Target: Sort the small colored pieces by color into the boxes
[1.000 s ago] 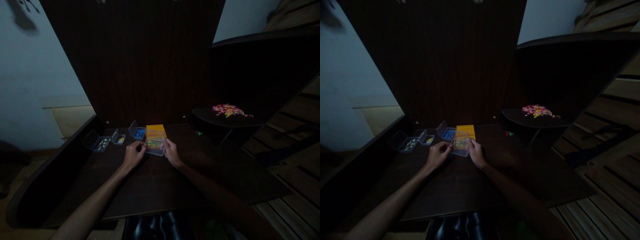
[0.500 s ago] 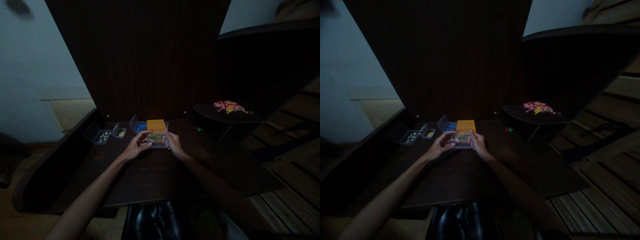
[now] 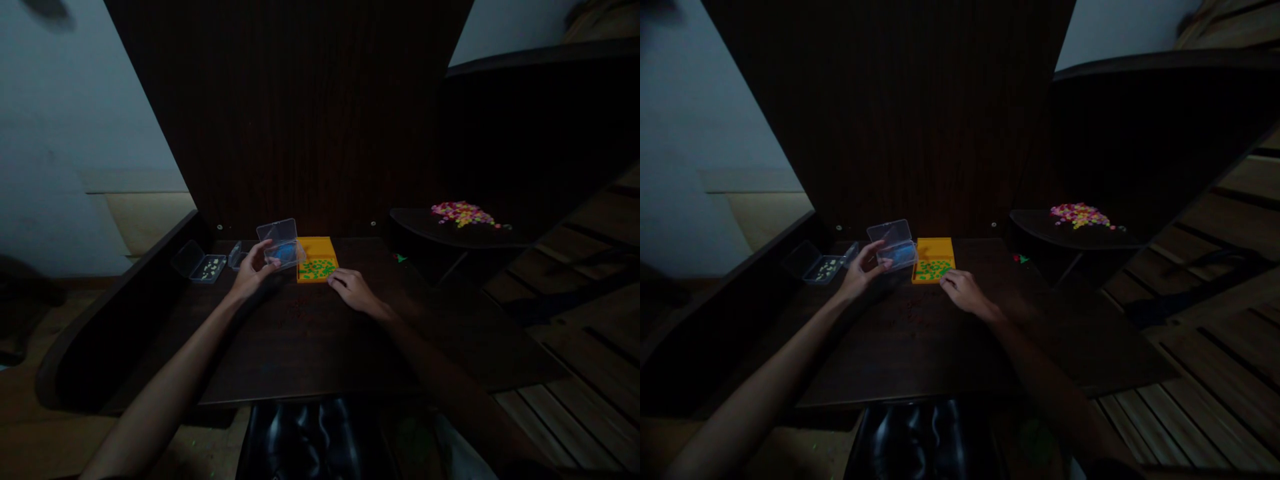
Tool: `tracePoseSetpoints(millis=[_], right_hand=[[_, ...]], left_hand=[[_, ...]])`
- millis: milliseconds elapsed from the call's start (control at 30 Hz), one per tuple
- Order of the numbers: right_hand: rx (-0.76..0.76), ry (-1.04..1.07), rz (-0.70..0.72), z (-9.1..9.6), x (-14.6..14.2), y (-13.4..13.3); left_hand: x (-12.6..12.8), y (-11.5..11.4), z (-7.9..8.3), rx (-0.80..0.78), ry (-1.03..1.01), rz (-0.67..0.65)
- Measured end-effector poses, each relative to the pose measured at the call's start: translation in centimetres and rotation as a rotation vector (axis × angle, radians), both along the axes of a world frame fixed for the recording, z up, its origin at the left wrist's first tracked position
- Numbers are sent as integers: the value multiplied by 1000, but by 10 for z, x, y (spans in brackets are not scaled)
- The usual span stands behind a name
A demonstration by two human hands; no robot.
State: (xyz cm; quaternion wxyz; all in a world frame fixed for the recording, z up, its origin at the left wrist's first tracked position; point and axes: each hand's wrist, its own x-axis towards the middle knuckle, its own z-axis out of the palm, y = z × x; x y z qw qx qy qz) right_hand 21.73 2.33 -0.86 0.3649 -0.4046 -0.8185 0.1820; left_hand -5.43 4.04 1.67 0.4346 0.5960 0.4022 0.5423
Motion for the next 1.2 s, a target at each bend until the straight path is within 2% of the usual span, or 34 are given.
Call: tracePoseSetpoints(millis=[133, 300, 567, 667, 933, 1067, 1200], right_hand=[[29, -10, 97, -9, -11, -9], [27, -8, 127, -12, -14, -9], [-156, -147, 264, -5, -19, -20], [-182, -210, 330, -4, -27, -26], [17, -474, 503, -7, -57, -41], [36, -494, 531, -12, -61, -42], [78, -444, 493, -18, -54, -38]], left_hand=[[6, -2, -3, 17, 24, -15], [11, -4, -4, 26, 36, -46], [16, -7, -5, 3, 53, -85], [18, -8, -6, 6, 37, -80], [20, -7, -8, 52, 47, -72], [20, -7, -8, 54, 54, -81], [19, -7, -9, 30, 33, -95]])
